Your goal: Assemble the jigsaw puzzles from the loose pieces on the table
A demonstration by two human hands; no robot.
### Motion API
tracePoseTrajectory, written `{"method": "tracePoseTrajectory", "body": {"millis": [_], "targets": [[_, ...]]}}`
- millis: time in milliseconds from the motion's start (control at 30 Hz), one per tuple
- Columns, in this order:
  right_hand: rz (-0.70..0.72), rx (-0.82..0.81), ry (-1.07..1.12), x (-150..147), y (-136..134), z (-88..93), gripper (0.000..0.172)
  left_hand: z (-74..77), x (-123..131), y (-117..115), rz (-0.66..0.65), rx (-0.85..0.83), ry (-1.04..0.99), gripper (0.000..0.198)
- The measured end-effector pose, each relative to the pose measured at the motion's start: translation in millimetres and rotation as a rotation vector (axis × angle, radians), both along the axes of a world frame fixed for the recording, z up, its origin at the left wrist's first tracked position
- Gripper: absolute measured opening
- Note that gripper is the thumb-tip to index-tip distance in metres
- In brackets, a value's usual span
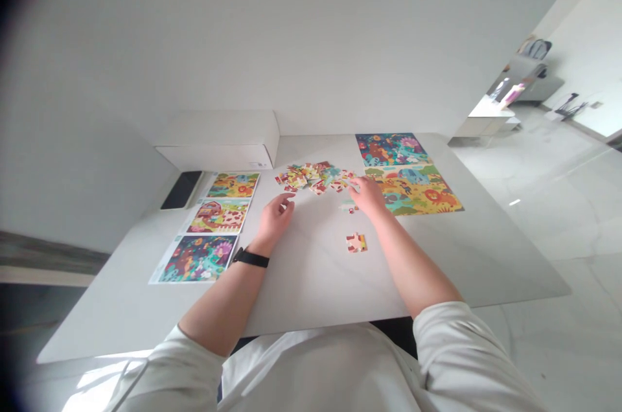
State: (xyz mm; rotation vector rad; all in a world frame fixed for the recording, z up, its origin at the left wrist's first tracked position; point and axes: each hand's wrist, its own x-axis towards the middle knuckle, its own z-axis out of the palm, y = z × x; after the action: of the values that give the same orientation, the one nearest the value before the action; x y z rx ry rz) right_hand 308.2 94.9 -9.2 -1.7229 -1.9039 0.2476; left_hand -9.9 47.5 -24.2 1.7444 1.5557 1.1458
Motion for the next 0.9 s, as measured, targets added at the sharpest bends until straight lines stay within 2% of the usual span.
{"method": "tracePoseTrajectory", "body": {"millis": [267,433,600,733,833,900], "targets": [[-0.16,-0.24,-0.303,-47.6,72.2,24.4,0.039,-2.8,2.0,1.4,-0.039,-0.022,0.009,0.033],[-0.178,-0.338,-0.374,-68.5,95.2,27.8,0.044,-2.4,2.9,1.6,-0.046,-0.059,0.031,0.033],[-0.231,-0.376,-0.292,-71.4,97.5,27.7,0.041,-2.0,3.9,2.7,-0.039,-0.081,0.057,0.035],[-0.263,-0.307,-0.106,-61.3,91.8,29.4,0.019,-2.6,4.3,2.3,-0.063,-0.077,0.044,0.035],[-0.2,-0.221,0.103,-47.8,76.8,34.2,0.01,-2.7,3.7,2.0,-0.075,-0.057,0.036,0.034],[-0.124,-0.111,0.228,-39.3,56.8,38.0,0.007,-1.2,3.7,1.3,-0.085,-0.044,0.019,0.033]]}}
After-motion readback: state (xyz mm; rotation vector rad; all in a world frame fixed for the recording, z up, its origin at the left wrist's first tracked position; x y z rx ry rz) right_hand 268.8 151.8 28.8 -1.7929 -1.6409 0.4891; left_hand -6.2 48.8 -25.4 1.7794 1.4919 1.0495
